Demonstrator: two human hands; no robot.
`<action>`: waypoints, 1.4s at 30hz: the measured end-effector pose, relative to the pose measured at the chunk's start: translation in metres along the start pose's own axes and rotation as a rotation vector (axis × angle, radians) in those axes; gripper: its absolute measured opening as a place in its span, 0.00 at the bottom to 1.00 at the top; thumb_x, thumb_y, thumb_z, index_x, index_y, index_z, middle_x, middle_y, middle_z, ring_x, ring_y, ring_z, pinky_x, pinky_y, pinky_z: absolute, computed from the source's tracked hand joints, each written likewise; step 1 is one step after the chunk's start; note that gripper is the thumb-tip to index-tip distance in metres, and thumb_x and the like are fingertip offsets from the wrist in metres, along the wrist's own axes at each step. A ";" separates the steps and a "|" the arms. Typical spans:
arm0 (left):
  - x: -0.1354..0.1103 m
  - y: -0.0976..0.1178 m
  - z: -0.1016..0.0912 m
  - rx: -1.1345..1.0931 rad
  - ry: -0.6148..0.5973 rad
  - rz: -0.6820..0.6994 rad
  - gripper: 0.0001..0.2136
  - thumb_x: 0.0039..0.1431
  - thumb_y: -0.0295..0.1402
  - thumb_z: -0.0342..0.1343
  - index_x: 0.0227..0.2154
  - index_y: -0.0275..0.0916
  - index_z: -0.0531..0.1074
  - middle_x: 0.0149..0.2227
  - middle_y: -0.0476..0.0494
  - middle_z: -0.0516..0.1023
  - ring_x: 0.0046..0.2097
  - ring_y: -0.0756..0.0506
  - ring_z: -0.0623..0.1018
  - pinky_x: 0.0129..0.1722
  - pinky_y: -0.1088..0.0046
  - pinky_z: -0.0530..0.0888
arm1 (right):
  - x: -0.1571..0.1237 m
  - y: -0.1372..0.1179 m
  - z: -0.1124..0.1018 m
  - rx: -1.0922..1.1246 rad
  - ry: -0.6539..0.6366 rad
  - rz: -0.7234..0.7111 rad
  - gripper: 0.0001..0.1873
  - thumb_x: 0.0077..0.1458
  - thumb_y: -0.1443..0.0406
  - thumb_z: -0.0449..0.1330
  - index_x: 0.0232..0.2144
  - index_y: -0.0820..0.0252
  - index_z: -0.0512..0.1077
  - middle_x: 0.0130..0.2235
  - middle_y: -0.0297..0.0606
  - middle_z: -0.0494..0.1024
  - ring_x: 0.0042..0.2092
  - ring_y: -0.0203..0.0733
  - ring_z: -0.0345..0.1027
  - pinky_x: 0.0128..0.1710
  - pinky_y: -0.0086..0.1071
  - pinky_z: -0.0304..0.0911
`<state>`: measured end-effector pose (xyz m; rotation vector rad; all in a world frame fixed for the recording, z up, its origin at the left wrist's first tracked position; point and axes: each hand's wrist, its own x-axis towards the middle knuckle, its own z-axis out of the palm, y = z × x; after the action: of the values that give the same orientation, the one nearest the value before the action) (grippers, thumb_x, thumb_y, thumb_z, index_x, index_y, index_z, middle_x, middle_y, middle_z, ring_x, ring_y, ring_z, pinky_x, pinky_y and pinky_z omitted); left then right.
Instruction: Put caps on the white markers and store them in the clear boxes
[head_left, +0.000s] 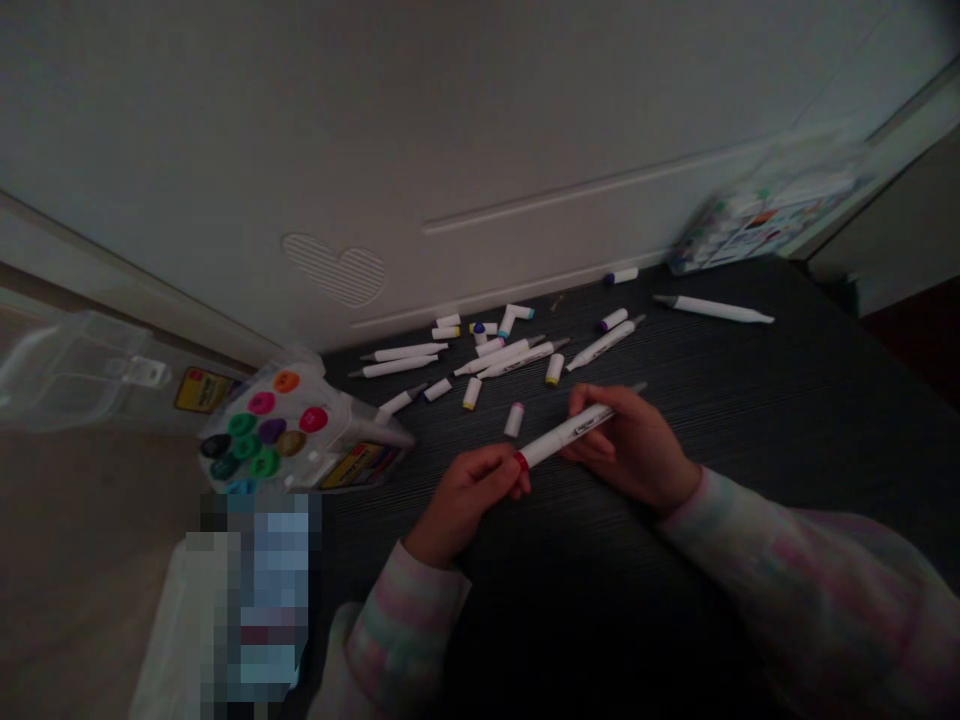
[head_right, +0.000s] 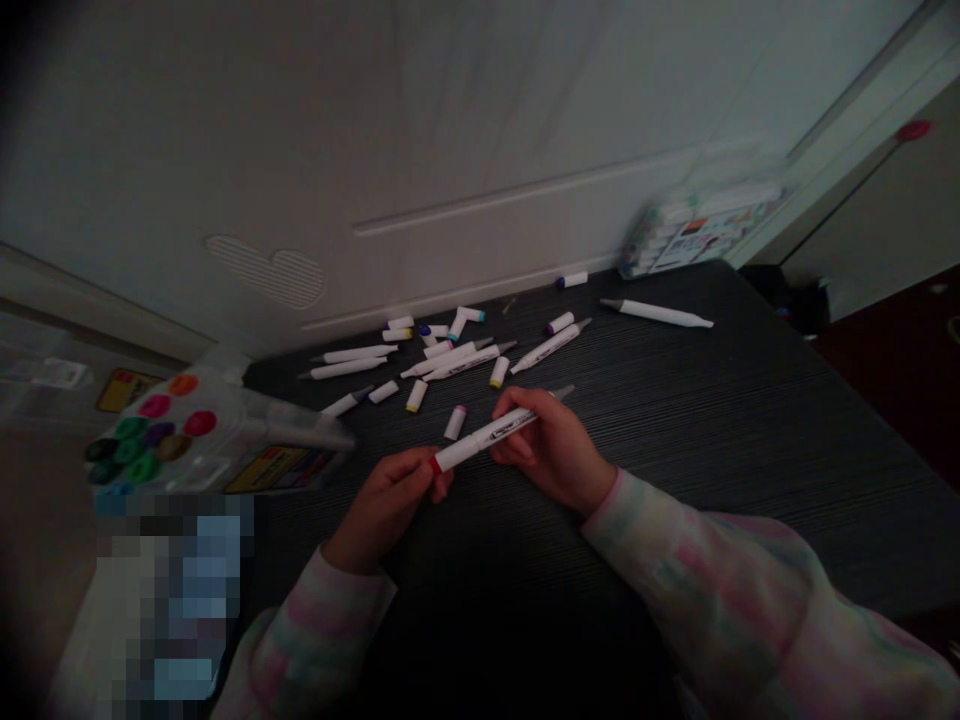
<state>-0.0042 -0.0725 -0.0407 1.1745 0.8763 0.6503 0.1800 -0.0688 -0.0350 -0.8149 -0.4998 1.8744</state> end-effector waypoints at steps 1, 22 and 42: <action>0.000 0.000 0.000 0.005 -0.007 -0.004 0.18 0.53 0.46 0.51 0.19 0.36 0.69 0.22 0.48 0.65 0.27 0.49 0.64 0.30 0.73 0.59 | 0.000 0.000 0.000 0.001 -0.001 0.003 0.12 0.52 0.60 0.52 0.21 0.59 0.67 0.09 0.24 0.56 0.13 0.29 0.45 0.20 0.28 0.48; 0.000 0.006 0.000 0.048 -0.094 -0.078 0.12 0.54 0.41 0.51 0.27 0.37 0.69 0.24 0.51 0.63 0.28 0.50 0.62 0.29 0.76 0.58 | 0.000 -0.002 -0.001 0.046 -0.008 0.041 0.12 0.51 0.64 0.50 0.20 0.60 0.68 0.09 0.25 0.52 0.15 0.30 0.44 0.20 0.28 0.49; 0.000 0.012 0.002 0.115 -0.134 -0.120 0.09 0.53 0.37 0.51 0.26 0.36 0.67 0.26 0.51 0.65 0.30 0.51 0.64 0.31 0.76 0.59 | -0.001 0.000 0.000 0.099 0.070 0.087 0.13 0.48 0.63 0.52 0.17 0.61 0.69 0.09 0.26 0.49 0.15 0.29 0.42 0.19 0.26 0.47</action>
<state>-0.0022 -0.0701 -0.0286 1.2432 0.8724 0.4231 0.1800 -0.0694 -0.0344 -0.8451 -0.3299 1.9266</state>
